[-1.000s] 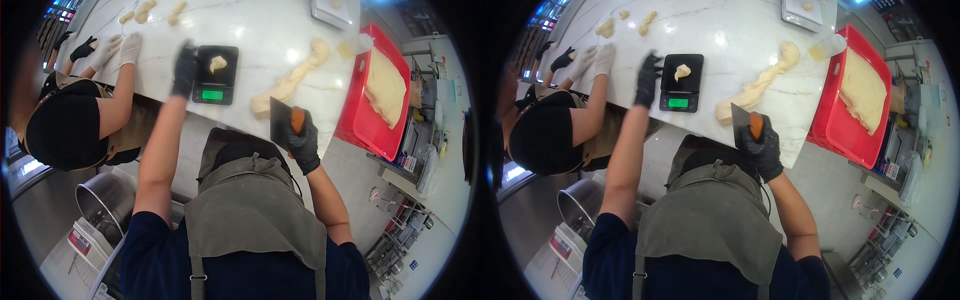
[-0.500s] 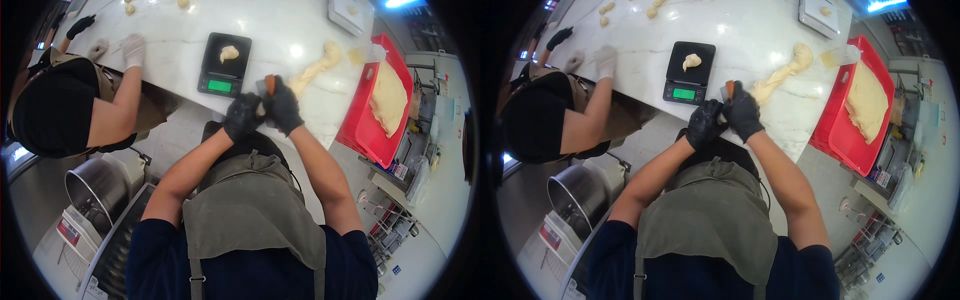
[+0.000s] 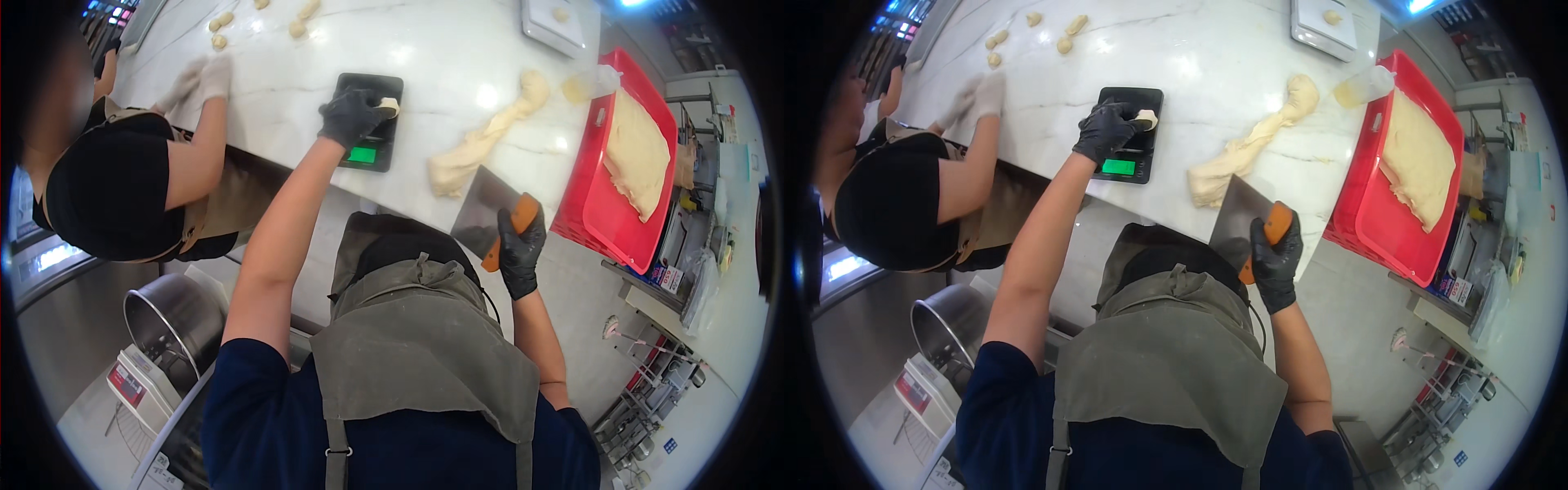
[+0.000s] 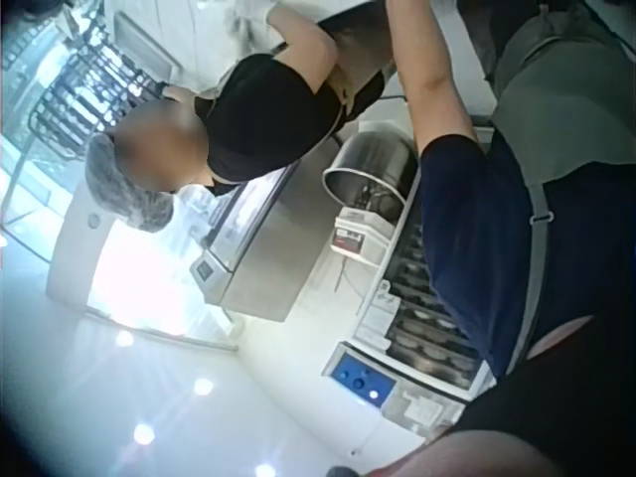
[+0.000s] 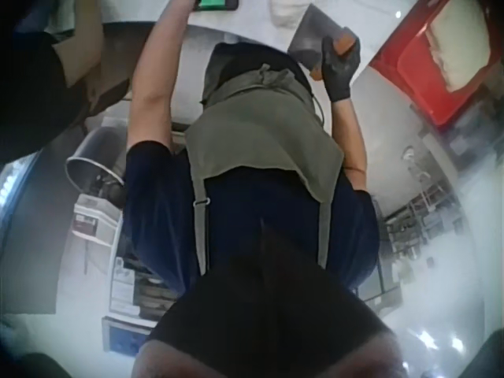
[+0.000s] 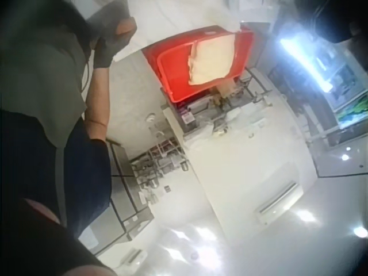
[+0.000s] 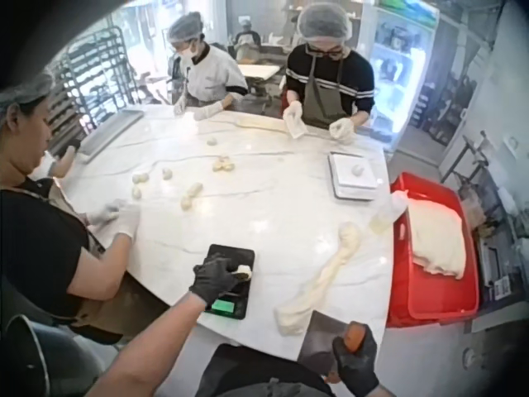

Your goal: Weighing and portioning dough with a scale and bench scraper, then placing a tray of croissants on a rack.

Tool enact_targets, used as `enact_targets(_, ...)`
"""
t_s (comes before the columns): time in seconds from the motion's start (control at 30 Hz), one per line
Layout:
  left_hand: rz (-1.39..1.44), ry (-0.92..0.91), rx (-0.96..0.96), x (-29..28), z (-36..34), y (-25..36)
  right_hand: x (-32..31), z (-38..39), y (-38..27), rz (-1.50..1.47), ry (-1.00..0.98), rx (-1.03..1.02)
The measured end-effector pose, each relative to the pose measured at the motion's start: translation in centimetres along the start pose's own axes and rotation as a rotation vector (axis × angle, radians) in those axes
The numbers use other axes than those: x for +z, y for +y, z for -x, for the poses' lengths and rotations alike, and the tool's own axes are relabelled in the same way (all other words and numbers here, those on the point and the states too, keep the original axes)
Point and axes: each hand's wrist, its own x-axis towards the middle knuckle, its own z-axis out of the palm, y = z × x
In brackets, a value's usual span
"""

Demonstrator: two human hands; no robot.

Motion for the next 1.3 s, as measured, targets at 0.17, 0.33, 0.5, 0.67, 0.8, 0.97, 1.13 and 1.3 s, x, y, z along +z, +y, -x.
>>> enact_targets(0.17, 0.960, 0.674, 0.206, -2.9, -5.1, -0.9, 1.1, -0.1, -1.1, 0.181, -0.078, -0.253)
enact_targets(0.33, 0.390, 0.238, 0.643, 7.6, 3.7, 1.3, 5.1, -2.0, -2.2, 0.354, -0.239, -0.165)
enact_targets(0.5, 0.211, 0.358, 0.605, 14.4, 9.0, 2.7, 8.4, -4.0, -1.6, 0.592, -0.343, -0.178)
enact_targets(0.67, 0.271, 0.285, 0.470, 12.7, 9.9, 4.0, 11.2, -7.7, -0.5, 0.607, -0.443, -0.105)
enact_targets(0.8, 0.689, 0.302, 0.380, 10.0, 11.2, 0.7, 8.3, -6.9, -2.6, 0.136, -0.292, -0.110)
enact_targets(0.97, 1.433, 0.335, 0.076, 3.1, 10.0, -5.0, 0.7, -2.5, 0.4, 0.036, -0.028, -0.018)
enact_targets(1.13, 0.690, 0.130, -0.154, 1.3, 2.5, -7.5, -1.1, -0.6, 1.4, -0.027, 0.012, 0.126)
enact_targets(1.3, 0.201, 0.165, -0.097, 3.0, -0.3, -3.9, -2.5, 0.3, 1.8, 0.056, 0.052, -0.010)
